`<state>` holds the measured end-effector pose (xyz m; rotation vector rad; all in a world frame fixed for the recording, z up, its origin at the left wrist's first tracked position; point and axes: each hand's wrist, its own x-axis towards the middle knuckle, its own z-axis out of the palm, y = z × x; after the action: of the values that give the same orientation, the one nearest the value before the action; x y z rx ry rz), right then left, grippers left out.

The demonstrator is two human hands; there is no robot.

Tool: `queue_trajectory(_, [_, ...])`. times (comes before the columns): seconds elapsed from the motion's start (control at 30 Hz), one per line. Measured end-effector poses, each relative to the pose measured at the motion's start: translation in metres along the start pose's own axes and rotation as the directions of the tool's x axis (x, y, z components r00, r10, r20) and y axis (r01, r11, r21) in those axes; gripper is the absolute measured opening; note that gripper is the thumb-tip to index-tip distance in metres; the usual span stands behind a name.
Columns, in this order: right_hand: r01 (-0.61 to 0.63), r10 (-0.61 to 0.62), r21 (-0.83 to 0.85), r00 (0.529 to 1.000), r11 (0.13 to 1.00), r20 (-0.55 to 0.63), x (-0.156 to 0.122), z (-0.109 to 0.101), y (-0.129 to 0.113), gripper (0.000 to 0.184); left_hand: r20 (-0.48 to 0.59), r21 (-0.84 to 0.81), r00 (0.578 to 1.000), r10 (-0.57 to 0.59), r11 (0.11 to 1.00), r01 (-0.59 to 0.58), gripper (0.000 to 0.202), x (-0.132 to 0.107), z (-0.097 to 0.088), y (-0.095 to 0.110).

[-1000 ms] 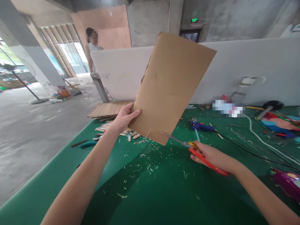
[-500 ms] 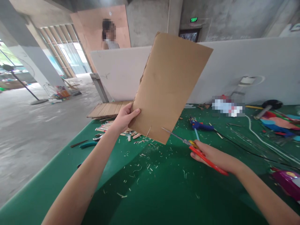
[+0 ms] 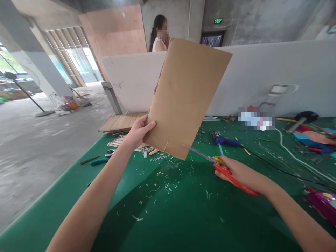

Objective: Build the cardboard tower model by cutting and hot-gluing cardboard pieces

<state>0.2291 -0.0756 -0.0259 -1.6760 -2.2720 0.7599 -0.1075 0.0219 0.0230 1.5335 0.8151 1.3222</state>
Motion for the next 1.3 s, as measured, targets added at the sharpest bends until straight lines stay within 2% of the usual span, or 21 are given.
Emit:
queue_trajectory(0.17, [-0.004, 0.005, -0.036, 1.000, 0.999, 0.009, 0.001, 0.002, -0.002, 0.034, 0.063, -0.051, 0.998, -0.020, 0.998, 0.023, 0.038, 0.001, 0.001, -0.007])
queue_trajectory(0.43, [0.023, -0.023, 0.030, 1.000, 0.999, -0.006, 0.004, 0.006, 0.009, 0.038, 0.078, -0.078, 0.997, -0.023, 0.997, 0.029, 0.039, 0.000, 0.000, -0.015])
queue_trajectory(0.57, [-0.012, 0.008, -0.082, 0.999, 0.997, -0.053, 0.004, 0.004, 0.009, 0.041, 0.087, -0.093, 0.996, -0.034, 0.995, 0.042, 0.041, -0.002, 0.003, -0.016])
queue_trajectory(0.7, [0.000, -0.024, -0.195, 0.993, 0.981, -0.120, 0.005, 0.005, 0.009, 0.043, 0.068, -0.130, 0.997, -0.035, 0.991, 0.043, 0.045, -0.002, 0.006, -0.018])
queue_trajectory(0.9, [0.011, -0.050, -0.283, 0.990, 0.959, -0.131, 0.006, 0.008, 0.007, 0.046, 0.068, -0.121, 0.997, -0.036, 0.992, 0.044, 0.043, 0.000, 0.000, -0.022])
queue_trajectory(1.1, [0.002, -0.037, -0.290, 0.993, 0.957, -0.116, 0.004, 0.009, 0.006, 0.045, 0.093, -0.084, 0.995, -0.040, 0.995, 0.048, 0.044, 0.000, -0.002, -0.020])
queue_trajectory(1.3, [0.033, -0.060, -0.247, 0.993, 0.968, -0.100, 0.004, 0.012, 0.006, 0.043, 0.114, -0.068, 0.993, 0.004, 0.998, 0.003, 0.042, -0.001, -0.002, -0.014])
